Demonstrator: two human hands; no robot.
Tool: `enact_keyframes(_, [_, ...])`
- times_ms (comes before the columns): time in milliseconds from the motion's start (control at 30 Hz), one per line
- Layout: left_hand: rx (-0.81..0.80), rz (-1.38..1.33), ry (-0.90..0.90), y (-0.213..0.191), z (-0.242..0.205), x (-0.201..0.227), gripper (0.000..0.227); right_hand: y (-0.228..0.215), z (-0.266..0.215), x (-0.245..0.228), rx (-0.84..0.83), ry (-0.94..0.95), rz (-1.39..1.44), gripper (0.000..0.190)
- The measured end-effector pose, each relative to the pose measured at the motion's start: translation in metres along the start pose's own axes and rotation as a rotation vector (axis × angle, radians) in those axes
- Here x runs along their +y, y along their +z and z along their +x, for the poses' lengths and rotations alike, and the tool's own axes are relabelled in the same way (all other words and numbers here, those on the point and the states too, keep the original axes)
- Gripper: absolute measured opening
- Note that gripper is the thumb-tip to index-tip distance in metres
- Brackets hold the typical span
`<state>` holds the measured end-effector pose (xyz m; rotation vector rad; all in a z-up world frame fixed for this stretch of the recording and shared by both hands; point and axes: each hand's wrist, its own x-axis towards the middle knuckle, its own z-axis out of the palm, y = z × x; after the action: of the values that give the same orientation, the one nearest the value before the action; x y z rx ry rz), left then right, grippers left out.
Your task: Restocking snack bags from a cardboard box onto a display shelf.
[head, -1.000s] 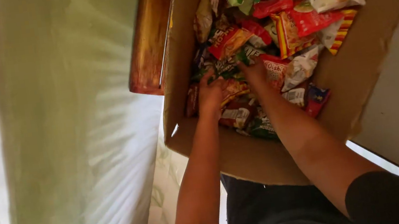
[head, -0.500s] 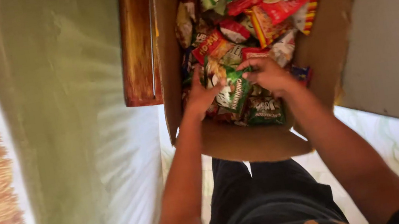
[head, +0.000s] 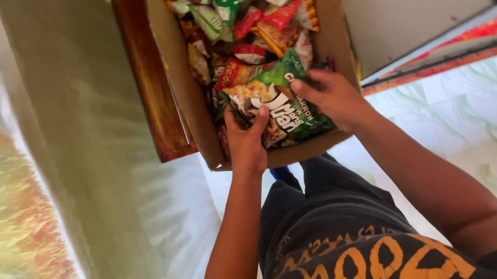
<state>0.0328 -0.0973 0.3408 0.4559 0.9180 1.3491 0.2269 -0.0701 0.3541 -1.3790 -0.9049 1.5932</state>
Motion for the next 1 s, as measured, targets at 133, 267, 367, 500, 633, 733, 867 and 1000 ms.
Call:
enact_keyframes(133, [-0.01, -0.006, -0.043, 0.025, -0.021, -0.008, 0.065, -0.02, -0.03, 0.016, 0.102, -0.02, 0.093, 0.024])
enact_keyframes(267, [-0.058, 0.299, 0.005, 0.045, -0.034, -0.008, 0.063, -0.024, -0.064, 0.009, 0.501, -0.539, -0.703, 0.024])
enact_keyframes(367, [-0.245, 0.25, -0.149, 0.046, -0.038, -0.002, 0.065, -0.031, -0.095, -0.003, 0.534, -0.7, -0.769, 0.018])
enact_keyframes(500, [-0.455, 0.154, -0.43, 0.054, -0.031, -0.009, 0.053, -0.068, -0.113, 0.002, 0.333, -0.26, -0.088, 0.018])
enact_keyframes(633, [-0.509, 0.141, -0.483, 0.08, -0.037, -0.023, 0.048, -0.081, -0.144, -0.014, 0.348, -0.205, 0.148, 0.021])
enact_keyframes(733, [-0.522, 0.177, -0.507, 0.096, -0.047, -0.035, 0.051, -0.092, -0.171, -0.013, 0.567, -0.265, -0.494, 0.021])
enact_keyframes(867, [-0.679, 0.326, -0.467, 0.123, -0.063, -0.061, 0.052, -0.121, -0.205, -0.011, 0.69, -0.346, -0.704, 0.022])
enact_keyframes(1000, [-0.72, 0.342, -0.533, 0.152, -0.091, -0.097, 0.054, -0.171, -0.234, 0.015, 0.755, -0.189, -0.343, 0.027])
